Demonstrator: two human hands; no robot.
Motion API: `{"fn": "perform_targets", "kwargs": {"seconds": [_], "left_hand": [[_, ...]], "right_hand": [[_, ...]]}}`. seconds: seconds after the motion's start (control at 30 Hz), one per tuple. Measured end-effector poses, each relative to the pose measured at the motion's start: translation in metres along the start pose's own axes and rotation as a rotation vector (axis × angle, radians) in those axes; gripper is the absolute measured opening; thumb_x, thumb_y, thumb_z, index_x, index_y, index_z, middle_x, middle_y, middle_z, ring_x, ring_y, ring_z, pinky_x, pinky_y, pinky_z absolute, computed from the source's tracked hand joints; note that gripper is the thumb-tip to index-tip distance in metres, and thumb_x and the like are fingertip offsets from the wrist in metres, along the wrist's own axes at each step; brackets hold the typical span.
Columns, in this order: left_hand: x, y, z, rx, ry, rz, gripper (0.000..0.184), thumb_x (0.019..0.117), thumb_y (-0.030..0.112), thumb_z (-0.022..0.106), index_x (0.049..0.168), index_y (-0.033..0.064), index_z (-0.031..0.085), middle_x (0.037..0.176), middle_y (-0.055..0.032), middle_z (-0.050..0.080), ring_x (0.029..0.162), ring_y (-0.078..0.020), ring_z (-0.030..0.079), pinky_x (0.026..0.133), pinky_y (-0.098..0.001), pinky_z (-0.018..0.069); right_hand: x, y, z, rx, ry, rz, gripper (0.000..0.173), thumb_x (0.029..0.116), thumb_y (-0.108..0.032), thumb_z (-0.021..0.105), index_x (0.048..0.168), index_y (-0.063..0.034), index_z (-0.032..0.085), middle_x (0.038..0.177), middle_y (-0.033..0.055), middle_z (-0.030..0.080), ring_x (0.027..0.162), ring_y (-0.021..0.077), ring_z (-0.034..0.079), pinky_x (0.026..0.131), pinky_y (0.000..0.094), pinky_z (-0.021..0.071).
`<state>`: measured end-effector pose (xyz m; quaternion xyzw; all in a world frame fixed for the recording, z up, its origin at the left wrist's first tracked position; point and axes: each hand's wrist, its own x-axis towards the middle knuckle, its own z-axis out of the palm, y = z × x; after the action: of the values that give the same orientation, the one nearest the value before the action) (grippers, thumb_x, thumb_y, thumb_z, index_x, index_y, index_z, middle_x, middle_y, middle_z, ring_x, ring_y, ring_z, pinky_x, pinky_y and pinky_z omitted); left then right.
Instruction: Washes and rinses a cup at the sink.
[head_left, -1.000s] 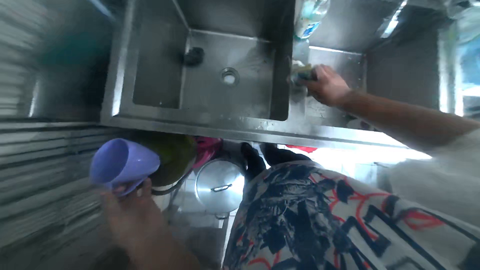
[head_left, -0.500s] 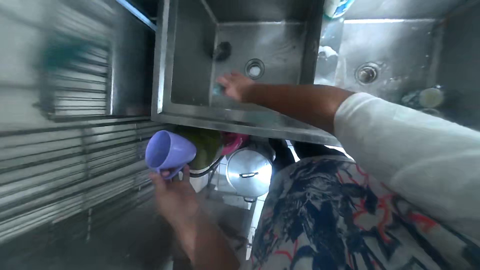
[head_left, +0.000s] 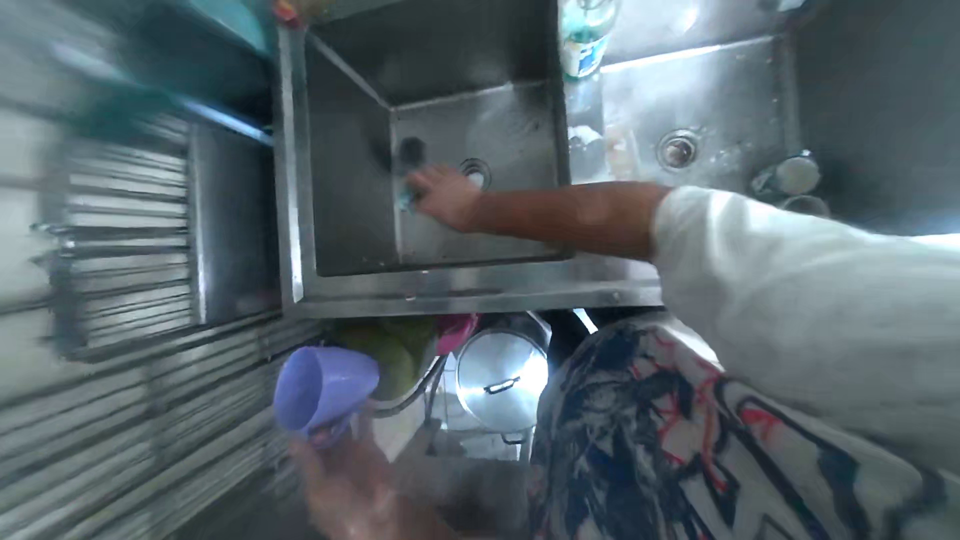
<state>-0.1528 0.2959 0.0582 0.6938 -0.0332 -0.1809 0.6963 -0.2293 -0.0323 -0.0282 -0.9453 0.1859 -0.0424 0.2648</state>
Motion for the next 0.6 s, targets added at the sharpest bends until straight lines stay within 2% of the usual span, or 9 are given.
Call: {"fn": "perform_targets", "kwargs": {"seconds": [0.07,0.17,0.23,0.33,0.43,0.6], "left_hand": [[0.003,-0.001,0.001,-0.026,-0.032,0.019,0.035,0.1133,0.030,0.024,0.107,0.0157,0.055,0.096,0.0061,0.067,0.096,-0.0101,0.069,0.086,-0.0322,0.0591],[0.003,-0.004,0.011,-0.025,-0.058,0.022,0.038,0.1132,0.030,0.022,0.100,0.0187,0.055,0.090,0.0091,0.068,0.092,-0.0082,0.069,0.084,-0.0314,0.0595],[0.005,-0.008,0.023,0.002,-0.090,0.022,0.037,0.1129,0.030,0.022,0.102,0.0181,0.054,0.090,0.0089,0.068,0.091,-0.0081,0.069,0.083,-0.0314,0.0599],[0.011,-0.011,0.045,0.017,-0.150,0.027,0.034,0.1132,0.031,0.025,0.104,0.0167,0.055,0.091,0.0073,0.067,0.090,-0.0101,0.070,0.084,-0.0330,0.0609],[0.008,-0.004,0.068,0.014,-0.191,0.042,0.039,0.1128,0.032,0.026,0.093,0.0194,0.057,0.087,0.0077,0.070,0.089,-0.0108,0.071,0.083,-0.0340,0.0611],[-0.003,0.003,0.082,0.054,-0.257,0.039,0.042,0.1122,0.031,0.024,0.090,0.0219,0.059,0.087,0.0080,0.071,0.091,-0.0111,0.072,0.084,-0.0341,0.0611]], "right_hand": [[-0.061,0.045,-0.022,-0.046,0.097,0.060,0.034,0.0970,0.000,0.061,0.126,-0.0143,0.072,0.143,0.0199,0.056,0.133,0.0400,0.053,0.110,0.0576,0.0433],[-0.145,0.105,-0.047,-0.115,0.189,0.227,0.034,0.0923,-0.003,0.068,0.124,-0.0140,0.074,0.136,0.0245,0.060,0.127,0.0447,0.057,0.103,0.0622,0.0465],[-0.171,0.134,-0.060,-0.130,0.179,0.319,0.034,0.0933,-0.007,0.067,0.127,-0.0132,0.073,0.130,0.0270,0.061,0.121,0.0467,0.058,0.098,0.0621,0.0472],[-0.167,0.162,-0.077,-0.102,0.220,0.398,0.037,0.0960,-0.012,0.065,0.133,-0.0125,0.069,0.133,0.0266,0.060,0.123,0.0460,0.058,0.101,0.0620,0.0465],[-0.148,0.185,-0.094,-0.074,0.228,0.449,0.041,0.0949,-0.015,0.066,0.136,-0.0157,0.067,0.135,0.0239,0.059,0.126,0.0436,0.057,0.105,0.0620,0.0444],[-0.124,0.224,-0.105,0.035,0.274,0.523,0.041,0.0947,-0.019,0.068,0.136,-0.0182,0.068,0.140,0.0221,0.058,0.128,0.0415,0.056,0.105,0.0639,0.0429]]}}
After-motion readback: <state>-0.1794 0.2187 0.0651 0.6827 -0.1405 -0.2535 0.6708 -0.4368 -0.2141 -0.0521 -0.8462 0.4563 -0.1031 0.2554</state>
